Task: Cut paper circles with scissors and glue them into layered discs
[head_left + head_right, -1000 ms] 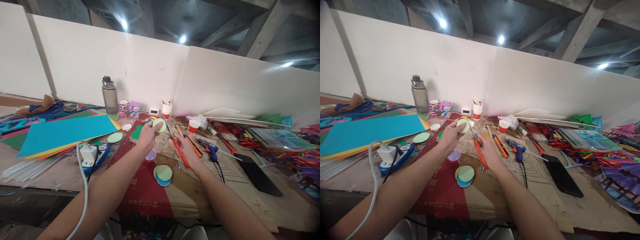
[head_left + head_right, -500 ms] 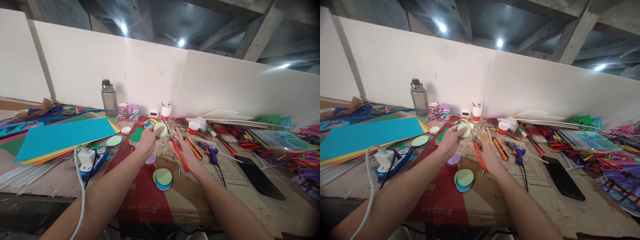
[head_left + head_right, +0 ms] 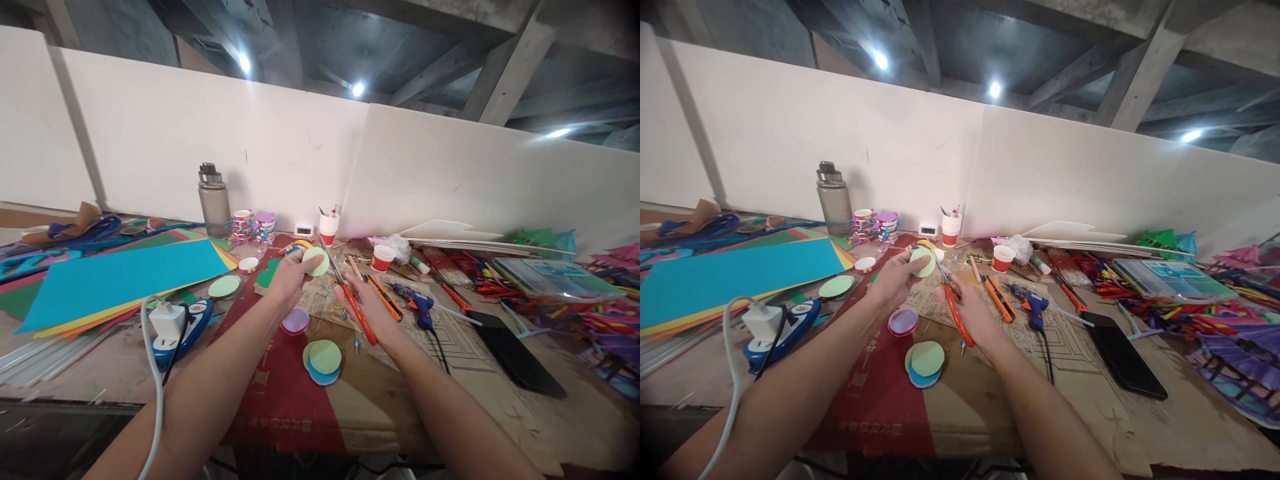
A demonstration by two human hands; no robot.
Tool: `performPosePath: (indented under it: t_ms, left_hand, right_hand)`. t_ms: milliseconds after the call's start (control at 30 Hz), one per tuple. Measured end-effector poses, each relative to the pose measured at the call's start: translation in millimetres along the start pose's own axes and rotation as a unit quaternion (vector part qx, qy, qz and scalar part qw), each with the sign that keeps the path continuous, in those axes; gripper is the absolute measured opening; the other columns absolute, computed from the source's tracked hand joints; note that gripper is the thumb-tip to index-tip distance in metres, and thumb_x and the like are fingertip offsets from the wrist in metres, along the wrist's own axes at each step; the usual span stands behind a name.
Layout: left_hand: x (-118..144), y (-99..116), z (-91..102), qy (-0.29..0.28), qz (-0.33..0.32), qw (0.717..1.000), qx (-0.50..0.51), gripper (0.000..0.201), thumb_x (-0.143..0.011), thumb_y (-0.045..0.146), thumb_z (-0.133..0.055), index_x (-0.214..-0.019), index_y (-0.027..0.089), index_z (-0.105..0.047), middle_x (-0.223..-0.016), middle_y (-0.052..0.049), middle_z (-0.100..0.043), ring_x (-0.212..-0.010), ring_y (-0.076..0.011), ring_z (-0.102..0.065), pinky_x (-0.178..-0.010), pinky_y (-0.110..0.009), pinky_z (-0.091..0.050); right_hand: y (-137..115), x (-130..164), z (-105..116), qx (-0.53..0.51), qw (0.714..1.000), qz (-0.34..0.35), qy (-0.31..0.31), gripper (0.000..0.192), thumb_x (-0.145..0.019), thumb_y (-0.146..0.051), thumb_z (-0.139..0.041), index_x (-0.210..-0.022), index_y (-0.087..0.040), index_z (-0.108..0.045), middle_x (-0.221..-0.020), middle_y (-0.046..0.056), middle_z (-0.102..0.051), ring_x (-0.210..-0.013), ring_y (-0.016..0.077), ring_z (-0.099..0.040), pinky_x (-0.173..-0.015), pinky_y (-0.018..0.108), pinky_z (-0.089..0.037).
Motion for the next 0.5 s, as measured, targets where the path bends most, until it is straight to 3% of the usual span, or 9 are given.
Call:
performPosePath:
  t_ms: [267, 500]
  left_hand:
    - [2.5, -0.5, -3.9, -0.014, 0.002, 1.000, -0.020, 0.036, -0.047, 0.032, -0.088, -0.073, 0.015, -0.069, -0.072, -0.001, -0.064, -0.065, -0.0104, -0.054, -0.061, -0.022, -0.038]
    - [0.3, -1.3, -2.3, -0.018, 0.004, 0.999, -0.044, 0.035, -0.049, 0.033, -0.087, -0.073, 0.015, -0.069, -0.072, -0.001, -0.064, -0.064, -0.0106, -0.053, -0.062, -0.024, -0.037]
  right_hand:
    - [-2.2, -0.6, 3.5, 0.038, 0.999, 0.012, 0.018, 0.026, -0.089, -0.047, -0.053, -0.085, -0.022, -0.047, -0.070, -0.003, -0.049, -0.060, 0.0113, -0.043, -0.056, 0.025, -0.035]
    - [-3.3, -0.2, 1.0, 0.015, 1.000, 0.020, 0.003, 0.022, -0.089, -0.045, -0.054, -0.088, -0.023, -0.047, -0.066, -0.004, -0.046, -0.056, 0.0103, -0.039, -0.052, 0.025, -0.032]
Point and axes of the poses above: each hand's wrist, its own x-axis away from the middle knuckle, its own z-axis out of the back of the hand, y = z × x, the point moved 8 cm from there along -x, towards the middle knuckle
